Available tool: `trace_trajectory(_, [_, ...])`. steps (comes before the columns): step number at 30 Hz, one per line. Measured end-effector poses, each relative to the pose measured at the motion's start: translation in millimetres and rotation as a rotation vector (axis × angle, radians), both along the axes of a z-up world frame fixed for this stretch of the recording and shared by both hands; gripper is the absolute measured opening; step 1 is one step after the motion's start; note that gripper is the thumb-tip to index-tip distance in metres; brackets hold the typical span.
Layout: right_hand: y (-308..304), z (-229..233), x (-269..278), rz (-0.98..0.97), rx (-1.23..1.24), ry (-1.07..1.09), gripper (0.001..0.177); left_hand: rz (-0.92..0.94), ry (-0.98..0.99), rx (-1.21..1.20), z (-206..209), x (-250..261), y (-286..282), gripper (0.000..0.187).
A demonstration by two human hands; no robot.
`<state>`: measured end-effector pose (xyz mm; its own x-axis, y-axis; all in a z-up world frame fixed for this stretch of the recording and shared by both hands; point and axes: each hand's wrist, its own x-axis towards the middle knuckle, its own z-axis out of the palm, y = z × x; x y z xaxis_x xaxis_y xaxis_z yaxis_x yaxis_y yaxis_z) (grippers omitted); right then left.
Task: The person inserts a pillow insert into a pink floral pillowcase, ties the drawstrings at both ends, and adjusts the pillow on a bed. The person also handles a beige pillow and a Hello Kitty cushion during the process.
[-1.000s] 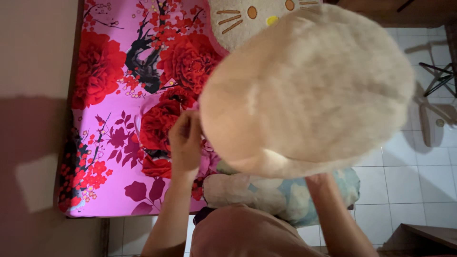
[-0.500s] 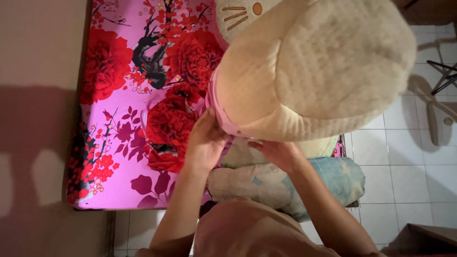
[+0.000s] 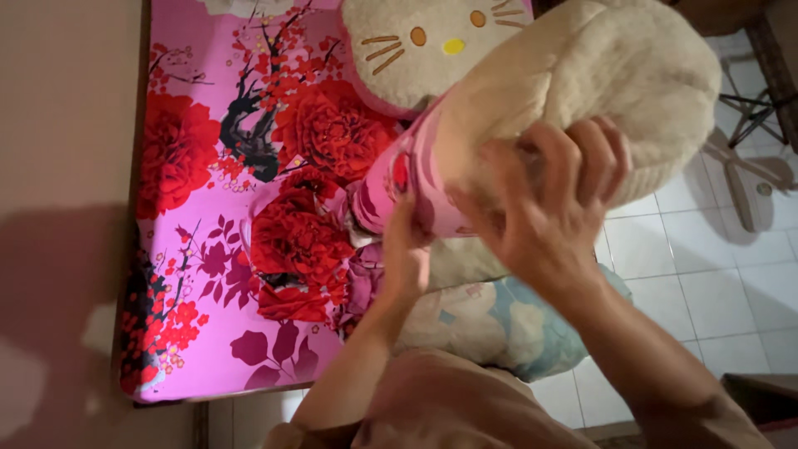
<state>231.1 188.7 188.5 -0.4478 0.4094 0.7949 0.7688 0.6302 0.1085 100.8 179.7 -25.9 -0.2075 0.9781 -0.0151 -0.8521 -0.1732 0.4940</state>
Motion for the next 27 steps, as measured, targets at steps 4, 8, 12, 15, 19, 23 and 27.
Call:
trace_trajectory(4, [26,-16,20,-0.064,0.056,-0.099,0.045,-0.178,-0.045,-0.284,17,12,-4,0.027])
trace_trajectory(8, [29,-14,30,0.094,-0.022,-0.091,0.043,-0.147,0.013,-0.196,25,8,-2,0.026])
trace_trajectory(12, [17,-8,24,0.044,0.074,-0.034,0.051,-0.034,-0.008,-0.135,25,-2,-2,0.018])
trace_trajectory(15, [4,-12,23,-0.045,0.077,0.003,0.052,-0.104,0.087,-0.195,24,-10,-7,0.022])
trace_trajectory(19, [19,-21,33,0.039,0.102,0.014,0.037,-0.046,0.090,-0.270,19,1,-9,0.020])
trace_trajectory(23, [37,-17,43,0.156,0.014,-0.053,0.045,0.025,0.379,-0.328,8,5,-7,0.036])
trace_trajectory(27, [33,1,56,0.268,0.008,-0.088,0.044,0.262,0.861,-0.290,-12,-11,1,0.044])
